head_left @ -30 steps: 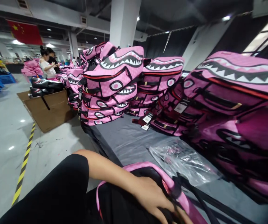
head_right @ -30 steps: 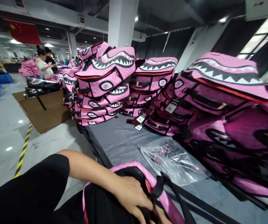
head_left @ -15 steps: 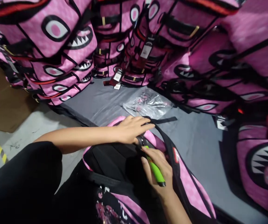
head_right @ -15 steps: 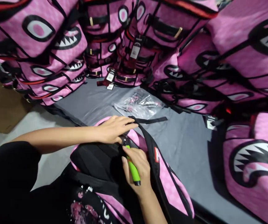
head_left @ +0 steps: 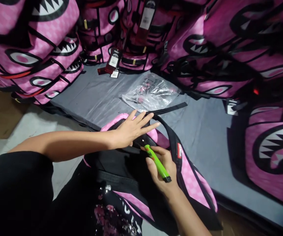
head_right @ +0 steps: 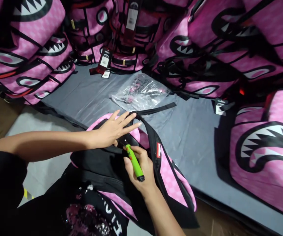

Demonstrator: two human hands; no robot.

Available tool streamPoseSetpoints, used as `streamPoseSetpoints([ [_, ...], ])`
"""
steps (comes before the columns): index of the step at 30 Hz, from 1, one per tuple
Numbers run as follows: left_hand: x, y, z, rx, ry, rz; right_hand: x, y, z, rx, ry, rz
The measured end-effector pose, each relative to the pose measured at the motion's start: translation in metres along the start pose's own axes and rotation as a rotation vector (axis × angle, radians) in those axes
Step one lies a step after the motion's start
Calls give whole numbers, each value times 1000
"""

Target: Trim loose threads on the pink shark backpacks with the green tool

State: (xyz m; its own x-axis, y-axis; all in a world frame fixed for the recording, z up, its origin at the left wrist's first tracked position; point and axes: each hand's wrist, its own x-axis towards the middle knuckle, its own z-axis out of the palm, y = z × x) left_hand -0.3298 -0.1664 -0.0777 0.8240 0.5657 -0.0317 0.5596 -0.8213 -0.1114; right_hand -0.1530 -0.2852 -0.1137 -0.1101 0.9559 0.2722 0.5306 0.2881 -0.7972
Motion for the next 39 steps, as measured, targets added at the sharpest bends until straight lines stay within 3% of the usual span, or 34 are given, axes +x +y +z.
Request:
streamPoseSetpoints([
  [8,3,2,1,15,21,-24,23,-4,-23,-106,-254,-76],
  [13,8,3,0,-18,25,-187,50,-13,-27,-149,-389,50],
  [17,21,11,-5,-44,-27,-189,62,-17,-34,-246,-510,85],
  [20,34,21,-8,-70,27,-116,53,-15,-47,-325,-524,95],
  [24,47,25,-5,-90,59,-55,39,-11,-57,-377,-452,86],
  [33,52,23,9,-81,96,-89,44,-12,-57,-384,-458,47],
  [39,55,23,8,-63,60,-78,46,-10,-55,-414,-451,68],
])
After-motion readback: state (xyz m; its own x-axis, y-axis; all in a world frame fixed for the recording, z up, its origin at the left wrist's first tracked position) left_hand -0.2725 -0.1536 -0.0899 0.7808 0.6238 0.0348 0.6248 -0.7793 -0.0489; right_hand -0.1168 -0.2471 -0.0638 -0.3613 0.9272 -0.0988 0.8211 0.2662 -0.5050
